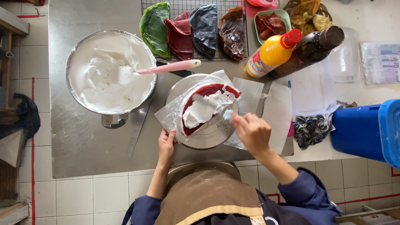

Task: The person spreads white frosting over the top and sides of a cake using a spatula, places a red cake layer on top, and applies more frosting to the sides.

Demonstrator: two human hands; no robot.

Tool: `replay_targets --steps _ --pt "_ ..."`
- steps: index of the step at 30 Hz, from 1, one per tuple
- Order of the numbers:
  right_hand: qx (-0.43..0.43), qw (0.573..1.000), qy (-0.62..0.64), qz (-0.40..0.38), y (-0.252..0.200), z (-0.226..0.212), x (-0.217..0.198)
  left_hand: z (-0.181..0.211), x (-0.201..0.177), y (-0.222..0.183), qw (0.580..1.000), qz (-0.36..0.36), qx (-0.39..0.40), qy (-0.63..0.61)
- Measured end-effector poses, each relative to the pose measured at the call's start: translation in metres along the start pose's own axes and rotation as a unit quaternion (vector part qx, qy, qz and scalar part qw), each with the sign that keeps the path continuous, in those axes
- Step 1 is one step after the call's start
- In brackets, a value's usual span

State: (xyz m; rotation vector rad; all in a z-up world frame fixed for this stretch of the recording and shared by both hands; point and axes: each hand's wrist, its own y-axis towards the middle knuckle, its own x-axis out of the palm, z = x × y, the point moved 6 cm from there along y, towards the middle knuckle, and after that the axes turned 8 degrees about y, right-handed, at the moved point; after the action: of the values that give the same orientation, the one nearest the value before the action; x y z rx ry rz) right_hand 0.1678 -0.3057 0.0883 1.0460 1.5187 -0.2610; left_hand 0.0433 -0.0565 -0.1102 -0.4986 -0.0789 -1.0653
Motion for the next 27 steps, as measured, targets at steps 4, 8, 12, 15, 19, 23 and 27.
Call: replay_targets --steps 4,8,12,15,19,23,27 --pt "-0.071 0.994 0.088 -0.011 -0.020 -0.037 0.003 0.001 0.000 0.001 1.000 -0.007 0.002 0.007" --pt "-0.060 0.997 -0.040 0.025 -0.011 -0.023 0.009 0.005 0.001 -0.001 1.000 -0.008 -0.010 0.016" --pt "0.080 0.976 0.175 -0.107 -0.014 -0.003 0.021 0.008 0.001 -0.001 1.000 -0.017 -0.008 0.017" --pt "0.198 0.895 0.352 -0.192 -0.011 0.017 0.022 0.008 -0.001 0.000 0.998 -0.016 -0.025 0.055" --pt "0.259 0.942 0.173 -0.127 0.015 0.041 0.005 0.007 -0.001 -0.001 0.999 -0.024 -0.022 0.029" --pt "0.162 0.957 0.199 -0.133 0.013 -0.001 0.013 0.005 -0.004 0.003 0.999 -0.022 -0.021 0.036" --pt "0.006 0.996 0.080 -0.045 0.015 -0.015 0.003 -0.001 -0.006 0.002 0.998 -0.012 -0.031 0.047"
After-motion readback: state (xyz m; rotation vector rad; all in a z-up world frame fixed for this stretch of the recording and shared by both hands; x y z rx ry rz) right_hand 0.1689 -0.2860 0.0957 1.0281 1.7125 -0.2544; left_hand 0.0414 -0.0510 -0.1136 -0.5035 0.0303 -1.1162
